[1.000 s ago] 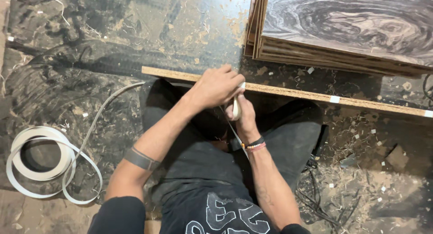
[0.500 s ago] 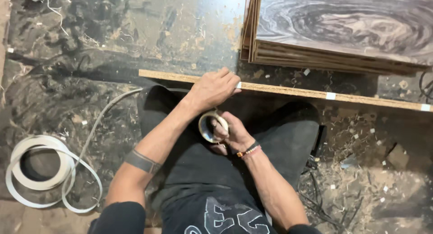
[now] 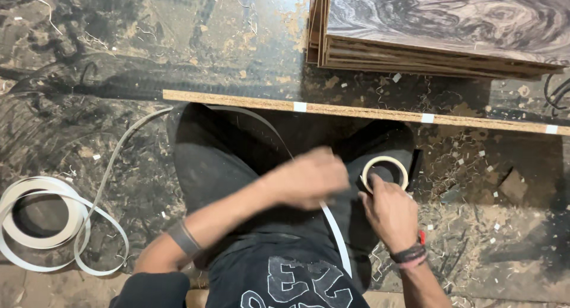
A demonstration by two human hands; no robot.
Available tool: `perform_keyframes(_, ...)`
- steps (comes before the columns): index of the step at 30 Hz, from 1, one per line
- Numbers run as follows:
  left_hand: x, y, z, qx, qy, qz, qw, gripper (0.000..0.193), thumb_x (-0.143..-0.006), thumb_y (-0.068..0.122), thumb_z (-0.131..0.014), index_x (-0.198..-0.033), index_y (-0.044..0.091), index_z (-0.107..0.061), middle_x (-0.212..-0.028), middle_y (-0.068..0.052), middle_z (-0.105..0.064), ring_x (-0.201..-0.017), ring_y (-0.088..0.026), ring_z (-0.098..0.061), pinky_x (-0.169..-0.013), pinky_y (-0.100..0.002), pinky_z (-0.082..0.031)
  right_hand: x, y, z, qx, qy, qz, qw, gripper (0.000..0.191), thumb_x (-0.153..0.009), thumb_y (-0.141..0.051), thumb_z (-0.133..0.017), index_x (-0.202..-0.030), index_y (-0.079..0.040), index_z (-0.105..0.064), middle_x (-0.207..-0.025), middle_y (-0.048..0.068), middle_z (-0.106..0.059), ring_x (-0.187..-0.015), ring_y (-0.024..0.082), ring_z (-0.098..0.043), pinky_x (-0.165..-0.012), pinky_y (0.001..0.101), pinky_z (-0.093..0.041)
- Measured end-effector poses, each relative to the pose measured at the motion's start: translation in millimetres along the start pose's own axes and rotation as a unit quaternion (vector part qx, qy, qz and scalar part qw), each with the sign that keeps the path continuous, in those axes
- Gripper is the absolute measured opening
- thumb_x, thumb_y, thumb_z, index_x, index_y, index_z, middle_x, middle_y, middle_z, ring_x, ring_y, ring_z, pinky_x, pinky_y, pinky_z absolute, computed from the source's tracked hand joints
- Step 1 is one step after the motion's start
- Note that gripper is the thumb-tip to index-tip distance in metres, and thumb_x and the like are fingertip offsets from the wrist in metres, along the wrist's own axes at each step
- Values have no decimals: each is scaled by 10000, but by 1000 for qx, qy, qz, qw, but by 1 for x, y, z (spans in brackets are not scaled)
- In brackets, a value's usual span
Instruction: The person sits on the floor with a long particle board panel across their lap and applies white edge banding tape to its raw edge, pressing the tape along the length. They then run a hand iron along the taped edge to heat-set it, press and smooth the banding by hand, and flip the panel to begin taping another edge.
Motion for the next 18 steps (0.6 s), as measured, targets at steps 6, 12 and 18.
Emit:
perform_keyframes(6,12,31,-87,10,-175,-12,985,134,-925,228,-635,-1033,153,-661,-950,-16,-665,-995,-237,-677,-814,-397,-527,-8,23,22,-49,113,23,992,510,-852,-385,-764,-1260,-102,-645,-1109,152,-707,-1029,348,-670,-856,453,-539)
perform_keyframes(12,70,-33,30,-59,-102,106,987,410,-828,455,-697,-1038,105,-662,-808,-84,-644,-772,-314,-662,-648,-446,-507,-91,177,34,144,152,64,976,621,-785,-396,-805,-1317,-121,-641,-1261,126,-676,-1239,302,-618,-1169,517,-362)
perform_keyframes(18,116,16,152,-320,8,211,924,488,-727,115,-706,-1213,158,-703,-795,-16,-550,-776,-216,-581,-718,-372,-452,-120,241,-9,76,159,77,981,283,-915,-265,-813,-1147,-166,-682,-1047,25,-673,-1044,249,-607,-1050,430,-409)
Point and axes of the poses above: each hand's wrist, its own x-axis away from the middle knuckle, its own z-axis out of the back of the hand, y = z × x, the point moved 4 cm from there along -x, towards the middle knuckle
